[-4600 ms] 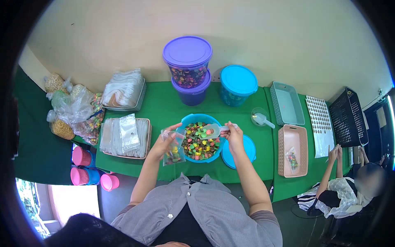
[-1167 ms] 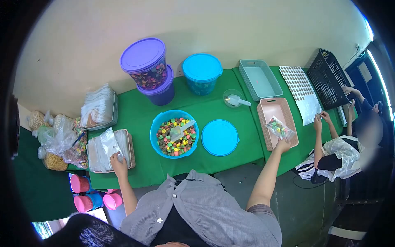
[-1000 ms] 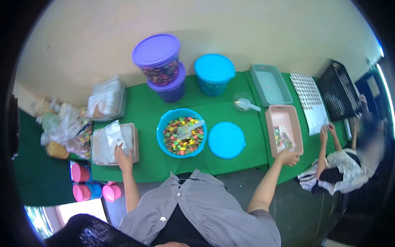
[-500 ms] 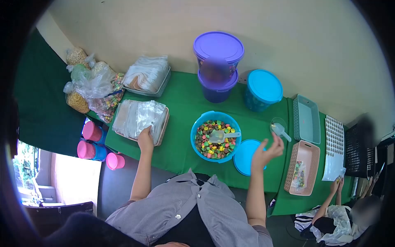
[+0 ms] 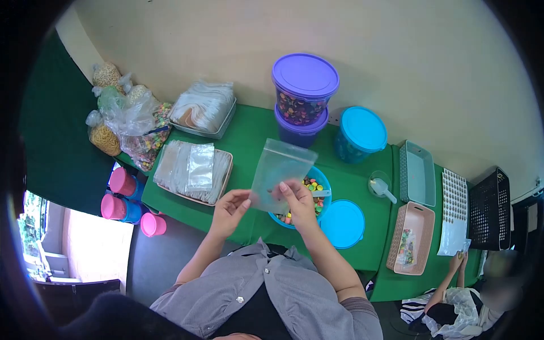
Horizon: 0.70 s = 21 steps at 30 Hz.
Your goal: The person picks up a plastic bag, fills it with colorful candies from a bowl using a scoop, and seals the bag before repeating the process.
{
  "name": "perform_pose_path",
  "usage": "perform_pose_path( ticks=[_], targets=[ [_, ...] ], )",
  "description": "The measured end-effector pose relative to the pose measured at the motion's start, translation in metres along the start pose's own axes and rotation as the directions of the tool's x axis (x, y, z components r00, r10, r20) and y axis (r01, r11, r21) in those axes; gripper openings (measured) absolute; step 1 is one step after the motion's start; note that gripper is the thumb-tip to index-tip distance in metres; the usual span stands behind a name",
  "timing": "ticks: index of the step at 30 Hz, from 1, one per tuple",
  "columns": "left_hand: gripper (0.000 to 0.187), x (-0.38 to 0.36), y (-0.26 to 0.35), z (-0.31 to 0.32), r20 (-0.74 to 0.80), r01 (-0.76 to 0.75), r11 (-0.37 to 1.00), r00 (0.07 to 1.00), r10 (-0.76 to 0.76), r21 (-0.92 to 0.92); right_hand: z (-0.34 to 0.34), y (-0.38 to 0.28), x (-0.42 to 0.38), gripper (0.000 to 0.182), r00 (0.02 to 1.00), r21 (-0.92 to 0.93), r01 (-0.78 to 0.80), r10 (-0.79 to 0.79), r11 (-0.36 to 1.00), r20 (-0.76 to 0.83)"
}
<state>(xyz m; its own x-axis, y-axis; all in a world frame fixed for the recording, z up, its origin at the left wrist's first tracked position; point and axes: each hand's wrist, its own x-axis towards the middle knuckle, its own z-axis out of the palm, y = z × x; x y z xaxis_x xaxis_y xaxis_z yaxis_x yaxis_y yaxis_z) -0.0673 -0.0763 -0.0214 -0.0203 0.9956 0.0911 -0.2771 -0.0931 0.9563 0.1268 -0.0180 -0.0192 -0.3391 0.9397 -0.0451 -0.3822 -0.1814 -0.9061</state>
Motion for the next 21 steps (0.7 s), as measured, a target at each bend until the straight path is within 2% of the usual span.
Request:
perform_pose_path(
  ticks=[1,2,4,5,7,8,10,11,13,14,16,17,19,20,21],
  targets=[
    [0.059,0.002,0.005,0.005,0.015,-0.086,0.996,0.996,0.086,0.028,-0.002,-0.005,-0.002,0.024,0.999,-0.049,0.043,-0.043,0.998,0.010],
    [0.059,0.005,0.009,0.012,0.018,-0.085,0.996,0.996,0.085,0.024,-0.002,-0.012,-0.007,0.024,0.999,-0.053,0.044,-0.043,0.998,0.006],
    [0.071,0.013,0.018,0.025,-0.073,-0.171,0.950,0.985,0.157,-0.261,0.002,-0.027,-0.021,0.020,0.987,-0.430,-0.139,0.161,0.892,0.014],
    [0.071,0.017,0.019,0.025,-0.070,-0.170,0.949,0.985,0.157,-0.265,0.001,-0.026,-0.023,0.020,0.987,-0.432,-0.140,0.160,0.891,0.009],
    [0.068,0.023,0.021,0.026,-0.005,-0.030,0.997,1.000,0.030,-0.076,0.000,-0.023,-0.026,0.022,0.967,-0.679,0.211,-0.048,0.703,0.251],
    [0.068,0.025,0.020,0.029,0.001,-0.030,0.996,1.000,0.030,-0.079,0.002,-0.023,-0.027,0.022,0.968,-0.682,0.211,-0.051,0.700,0.247],
    [0.065,0.030,0.014,0.034,-0.063,0.027,0.995,0.997,-0.033,-0.101,0.008,-0.025,-0.028,0.027,0.938,-0.732,0.304,-0.324,0.609,0.120],
    [0.065,0.031,0.012,0.035,-0.054,0.027,0.995,0.998,-0.032,-0.100,0.007,-0.026,-0.029,0.027,0.937,-0.734,0.304,-0.330,0.608,0.114],
    [0.051,0.027,0.007,0.035,-0.052,-0.052,0.996,0.997,0.056,0.072,0.002,-0.029,-0.033,0.028,0.907,-0.709,0.267,-0.419,0.653,-0.045],
    [0.051,0.025,0.003,0.036,-0.046,-0.048,0.996,0.998,0.051,0.073,0.002,-0.030,-0.036,0.028,0.906,-0.709,0.262,-0.420,0.654,-0.053],
    [0.041,0.024,-0.002,0.041,-0.062,-0.214,0.936,0.969,0.240,0.281,0.006,-0.036,-0.042,0.025,0.954,-0.502,0.181,-0.275,0.846,-0.120],
    [0.041,0.021,-0.002,0.042,-0.056,-0.214,0.936,0.970,0.238,0.281,0.010,-0.040,-0.044,0.025,0.952,-0.501,0.181,-0.278,0.846,-0.126],
    [0.036,0.018,0.001,0.045,0.037,-0.334,0.810,0.932,0.362,0.483,0.020,-0.044,-0.046,0.023,0.973,-0.467,0.154,-0.216,0.871,-0.081],
    [0.036,0.018,0.000,0.045,0.040,-0.335,0.810,0.932,0.361,0.482,0.021,-0.044,-0.046,0.023,0.973,-0.467,0.154,-0.217,0.871,-0.083],
    [0.045,0.019,0.001,0.044,0.159,-0.408,0.728,0.908,0.388,0.551,0.022,-0.044,-0.045,0.023,0.978,-0.491,0.120,-0.187,0.863,-0.089]
  ],
)
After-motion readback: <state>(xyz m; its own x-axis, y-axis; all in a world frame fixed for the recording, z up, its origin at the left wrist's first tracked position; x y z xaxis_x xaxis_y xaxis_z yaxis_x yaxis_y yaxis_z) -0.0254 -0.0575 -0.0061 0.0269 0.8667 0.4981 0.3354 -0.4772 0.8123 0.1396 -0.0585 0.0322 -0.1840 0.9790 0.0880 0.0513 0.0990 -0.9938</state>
